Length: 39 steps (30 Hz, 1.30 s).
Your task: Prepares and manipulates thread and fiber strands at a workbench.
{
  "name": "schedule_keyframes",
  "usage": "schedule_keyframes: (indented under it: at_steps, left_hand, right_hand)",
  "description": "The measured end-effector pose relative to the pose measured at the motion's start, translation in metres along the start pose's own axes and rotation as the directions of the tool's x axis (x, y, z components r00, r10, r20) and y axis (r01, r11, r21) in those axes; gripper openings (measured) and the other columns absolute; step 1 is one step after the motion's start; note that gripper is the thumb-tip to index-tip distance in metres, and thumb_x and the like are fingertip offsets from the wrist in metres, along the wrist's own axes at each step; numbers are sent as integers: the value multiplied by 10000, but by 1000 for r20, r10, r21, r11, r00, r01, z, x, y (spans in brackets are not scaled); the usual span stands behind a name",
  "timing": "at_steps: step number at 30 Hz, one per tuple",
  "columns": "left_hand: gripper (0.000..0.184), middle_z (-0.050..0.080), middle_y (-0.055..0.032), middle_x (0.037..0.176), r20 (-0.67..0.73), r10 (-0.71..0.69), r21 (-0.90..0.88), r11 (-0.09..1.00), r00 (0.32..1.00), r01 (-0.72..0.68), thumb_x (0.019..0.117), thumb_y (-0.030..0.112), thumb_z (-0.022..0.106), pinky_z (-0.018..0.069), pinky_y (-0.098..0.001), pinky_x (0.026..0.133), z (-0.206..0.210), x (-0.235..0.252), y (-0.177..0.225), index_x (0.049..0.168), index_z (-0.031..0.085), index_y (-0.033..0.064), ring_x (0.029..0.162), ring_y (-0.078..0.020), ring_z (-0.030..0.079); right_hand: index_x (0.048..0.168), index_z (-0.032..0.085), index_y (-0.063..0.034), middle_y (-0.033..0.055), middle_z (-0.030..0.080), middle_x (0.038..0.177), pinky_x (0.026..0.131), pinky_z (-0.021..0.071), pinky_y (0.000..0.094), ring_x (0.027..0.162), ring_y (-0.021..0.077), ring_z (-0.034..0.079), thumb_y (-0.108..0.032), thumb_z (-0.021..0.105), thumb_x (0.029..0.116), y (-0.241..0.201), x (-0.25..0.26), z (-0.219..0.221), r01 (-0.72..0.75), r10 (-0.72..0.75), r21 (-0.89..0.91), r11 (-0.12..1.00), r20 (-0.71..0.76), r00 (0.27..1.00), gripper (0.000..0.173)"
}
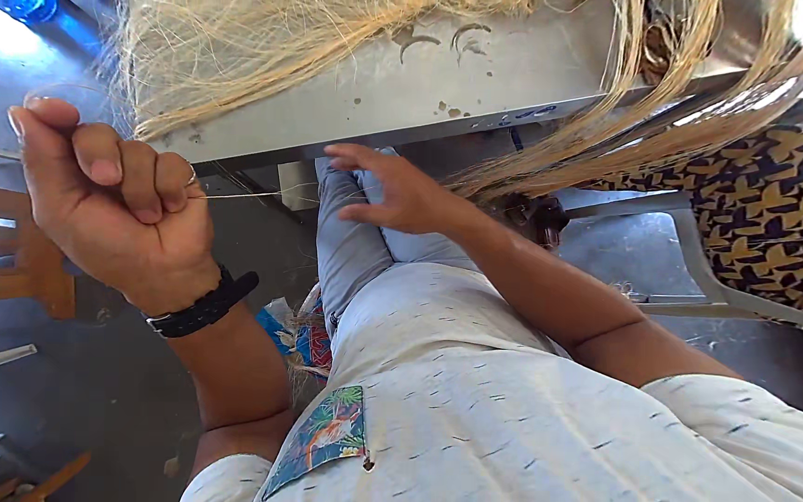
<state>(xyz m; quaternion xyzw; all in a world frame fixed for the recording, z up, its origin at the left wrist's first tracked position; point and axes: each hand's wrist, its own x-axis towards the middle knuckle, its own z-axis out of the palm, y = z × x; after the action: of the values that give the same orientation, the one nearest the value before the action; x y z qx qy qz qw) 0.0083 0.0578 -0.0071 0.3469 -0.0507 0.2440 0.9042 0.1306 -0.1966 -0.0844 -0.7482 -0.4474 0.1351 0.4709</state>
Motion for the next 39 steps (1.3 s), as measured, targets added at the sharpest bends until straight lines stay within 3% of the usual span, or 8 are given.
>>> schedule_keyframes:
  at_steps: [3, 5, 10, 16, 22, 28, 32, 39]
  left_hand:
    - [419, 361, 72, 586, -10, 21, 38, 999, 1000, -21, 1132, 388, 153, 285, -120, 366, 2, 0, 1, 958, 454, 153, 393, 6, 281]
    - [421, 363, 67, 583, -29, 53, 35, 998, 998, -51, 1132, 379, 148, 287, -123, 362, 2, 3, 2, 952, 450, 147, 390, 0, 290]
    - [441, 471, -3, 567, -113, 154, -64, 985, 982, -162, 1140, 276, 184, 408, -207, 396, -1, 18, 4, 950, 522, 67, 418, -91, 427]
    - [453, 539, 41, 615, -196, 118, 117, 988, 973, -96, 1143, 290, 201, 473, -203, 476, -25, 10, -19, 960, 579, 121, 469, -63, 480]
    - [451, 732, 12, 927, -281, -150, 354, 902, 948, 248, 1134, 358, 221, 598, -381, 867, -45, -10, -78, 1048, 629, 186, 938, -167, 720]
    - [587, 702, -98, 1209, -353, -652, 451, 510, 671, 733, 1110, 515, 232, 613, -451, 802, -80, -48, -145, 1448, 532, 141, 991, -263, 723]
    - [621, 680, -119, 1274, -298, -816, 493, 312, 495, 812, 1099, 554, 226, 626, -416, 719, -82, -76, -161, 1477, 505, 148, 861, -264, 734]
    - [492, 710, -100, 1194, -122, -787, 508, 474, 605, 719, 1116, 455, 308, 601, -304, 633, -57, -81, -163, 1439, 564, 185, 689, -167, 693]
  right_hand:
    - [1591, 302, 2, 174, 614, 1402, 1105, 498, 422, 1287, 243, 610, -265, 818, 882, 3, 14, 31, -2, -9, 124, 992, 87, 996, 917]
    - [1564, 344, -11, 132, 721, 1138, 945, 597, 384, 1033, 195, 717, -186, 766, 931, 6, 13, 43, -33, 5, 229, 973, 123, 992, 781]
    - [1118, 641, 24, 37, 624, 736, 531, 513, 241, 590, 87, 587, -112, 581, 1041, 1, -10, 23, -103, 44, 409, 907, 150, 988, 167]
    - [991, 682, 5, -29, 561, 662, 464, 372, 168, 518, 12, 458, -98, 582, 1038, -10, -39, -9, -126, 124, 503, 855, 36, 992, 151]
    - [921, 705, -72, -72, 520, 607, 423, 321, 165, 463, 0, 392, -113, 567, 1010, 0, -68, -39, -345, 403, 467, 814, -26, 915, 169]
    - [850, 673, -107, -90, 363, 505, 382, 261, 175, 397, 3, 287, -111, 505, 1012, 23, -97, -56, -514, 666, 584, 628, -61, 744, 234]
    - [837, 673, -107, -87, 334, 496, 376, 246, 180, 391, 10, 270, -124, 504, 1016, 32, -106, -57, -547, 732, 622, 560, -61, 679, 247]
    - [850, 674, -95, -80, 358, 503, 382, 253, 178, 397, 11, 282, -105, 517, 1019, 28, -101, -54, -537, 706, 602, 591, -64, 705, 231]
